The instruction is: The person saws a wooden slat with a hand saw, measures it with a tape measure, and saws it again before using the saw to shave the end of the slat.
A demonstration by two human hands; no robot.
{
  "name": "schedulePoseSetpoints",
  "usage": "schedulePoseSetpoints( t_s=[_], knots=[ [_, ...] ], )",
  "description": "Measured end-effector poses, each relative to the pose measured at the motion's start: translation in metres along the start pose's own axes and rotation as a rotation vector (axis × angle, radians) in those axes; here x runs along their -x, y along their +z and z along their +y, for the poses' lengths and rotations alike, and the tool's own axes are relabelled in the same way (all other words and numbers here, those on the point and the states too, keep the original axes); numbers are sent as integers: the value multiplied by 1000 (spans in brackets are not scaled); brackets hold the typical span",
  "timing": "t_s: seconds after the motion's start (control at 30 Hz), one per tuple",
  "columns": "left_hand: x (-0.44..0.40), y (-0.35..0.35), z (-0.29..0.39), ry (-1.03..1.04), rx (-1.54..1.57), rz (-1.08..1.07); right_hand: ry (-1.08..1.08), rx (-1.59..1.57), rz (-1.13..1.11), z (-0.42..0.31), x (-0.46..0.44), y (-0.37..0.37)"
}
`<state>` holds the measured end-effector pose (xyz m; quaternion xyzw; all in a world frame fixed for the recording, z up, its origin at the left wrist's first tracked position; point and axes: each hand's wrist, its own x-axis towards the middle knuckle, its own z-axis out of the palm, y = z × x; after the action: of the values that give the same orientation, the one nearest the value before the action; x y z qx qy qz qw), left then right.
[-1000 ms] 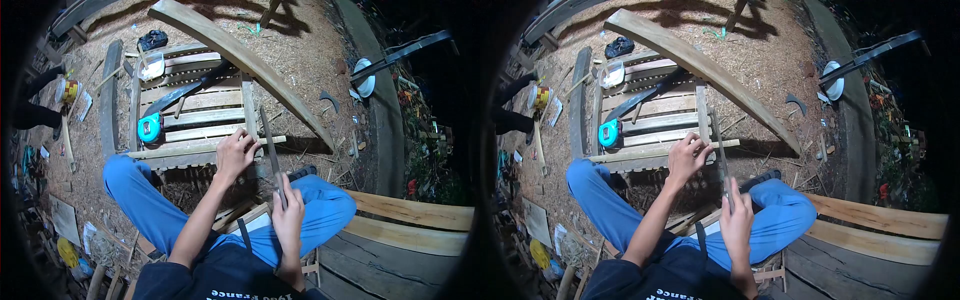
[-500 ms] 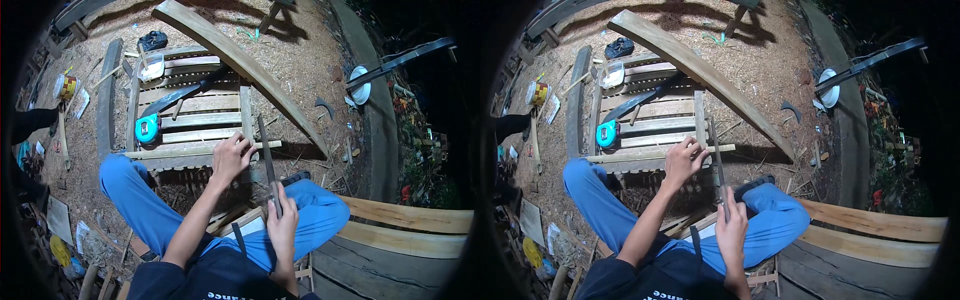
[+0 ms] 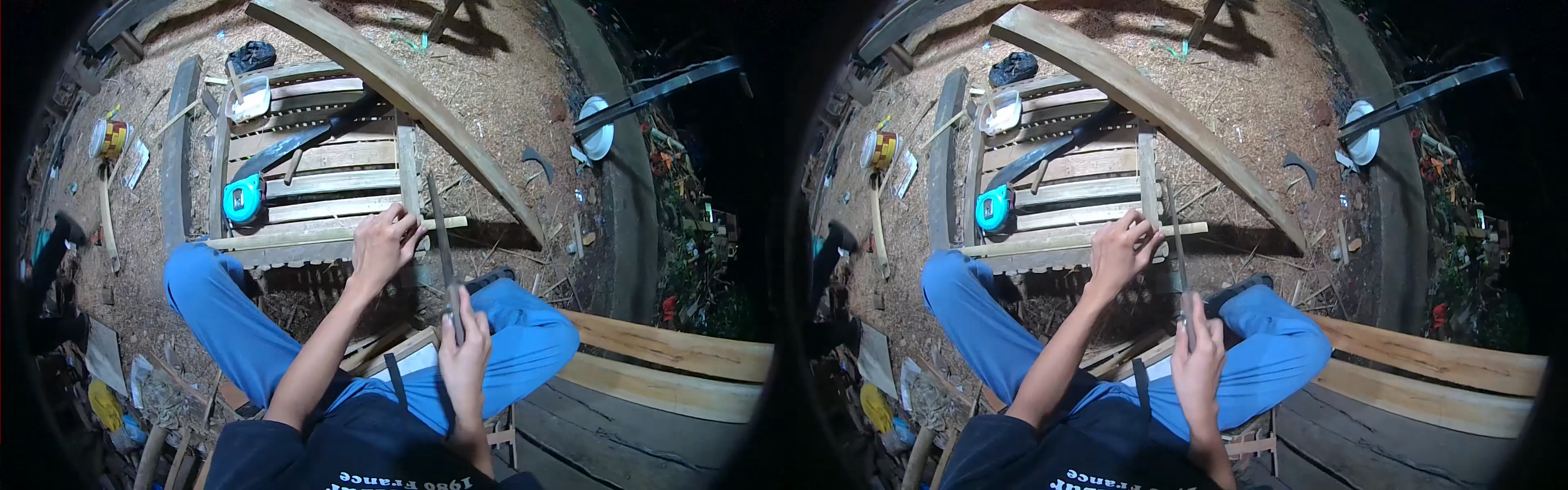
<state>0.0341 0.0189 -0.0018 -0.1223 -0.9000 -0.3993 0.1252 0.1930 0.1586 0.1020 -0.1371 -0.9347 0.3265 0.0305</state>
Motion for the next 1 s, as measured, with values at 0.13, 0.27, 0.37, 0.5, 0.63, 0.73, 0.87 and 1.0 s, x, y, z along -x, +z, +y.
schedulePoseSetpoints(
  t_s=[0.13, 0.27, 0.37, 0.5, 0.63, 0.73, 0.87, 1.0],
  knots=[
    [-2, 2, -2, 20, 11, 53, -98, 20, 62, -12, -51, 22],
    [-2, 5, -3, 4, 7, 74, -45, 18, -22, -8, -14, -5],
    [-1, 0, 0, -13, 6, -14, -35, 36, -25, -6, -2, -9],
    [-4, 4, -1, 18, 8, 73, -105, 22, 49, -9, -59, 24],
    [-2, 6, -5, 2, 8, 54, -78, 13, 25, -10, -28, 5],
    [-5, 5, -1, -7, 4, 61, -38, 38, -10, -5, -13, -2],
    [-5, 5, -2, 28, -18, 48, -75, -2, 43, -8, -54, 19],
    [-3, 4, -3, 26, -5, 78, -82, 12, 36, -12, -33, 12]
  ],
)
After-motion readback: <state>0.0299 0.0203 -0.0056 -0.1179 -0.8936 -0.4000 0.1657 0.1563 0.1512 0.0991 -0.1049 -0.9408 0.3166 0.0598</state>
